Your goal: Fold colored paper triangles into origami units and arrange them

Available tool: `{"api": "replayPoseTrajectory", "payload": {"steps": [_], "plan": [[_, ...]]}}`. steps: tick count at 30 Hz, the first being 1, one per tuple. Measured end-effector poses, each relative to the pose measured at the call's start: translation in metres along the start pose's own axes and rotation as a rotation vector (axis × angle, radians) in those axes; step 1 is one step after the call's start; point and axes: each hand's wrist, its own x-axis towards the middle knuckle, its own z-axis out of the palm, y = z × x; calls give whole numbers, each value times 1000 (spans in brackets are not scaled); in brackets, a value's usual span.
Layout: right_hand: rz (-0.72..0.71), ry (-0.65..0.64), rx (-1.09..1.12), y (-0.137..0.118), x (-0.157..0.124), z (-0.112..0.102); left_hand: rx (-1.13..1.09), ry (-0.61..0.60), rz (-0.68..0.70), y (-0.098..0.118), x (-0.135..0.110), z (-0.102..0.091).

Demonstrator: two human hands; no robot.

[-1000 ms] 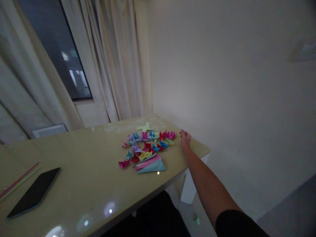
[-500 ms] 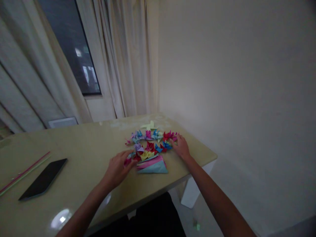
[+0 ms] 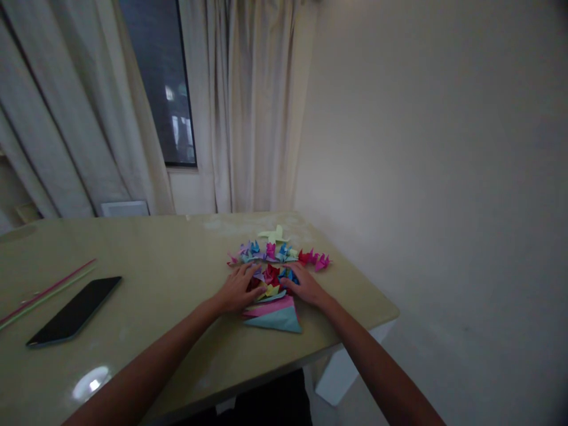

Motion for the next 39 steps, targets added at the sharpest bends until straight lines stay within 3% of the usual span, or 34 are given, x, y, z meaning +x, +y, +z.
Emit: {"api": "replayPoseTrajectory", "payload": {"steps": [5, 9, 13, 15, 18, 22, 26, 29, 33, 36, 39], "plan": [[-42, -51, -3, -4, 18, 14, -13, -18, 106, 3, 21, 7], [-27, -44, -30, -9, 24, 8, -31, 14, 145, 0, 30, 3], [-17, 97, -128, -26, -2, -12, 52, 174, 177, 4, 3, -14], [-59, 39, -151, -39, -25, -15, 78, 202, 216, 12, -21, -15], [-105, -126, -220, -56, -55, -7, 94, 47, 331, 29, -48, -3], [-73, -255, -349, -68, -67, 7, 184, -165, 262, 46, -50, 19], [-56, -303, -451, -67, -66, 15, 250, -216, 326, 48, -43, 31], [-164, -274, -505, -66, -66, 17, 265, -188, 408, 51, -46, 33], [-244, -172, -473, -76, -47, 1, 229, -237, 362, 57, -35, 11], [-220, -115, -337, -90, -10, -27, 120, -228, 325, 54, -5, -30], [-257, 38, -251, -104, 39, -54, -5, -143, 312, 47, 33, -81]]}}
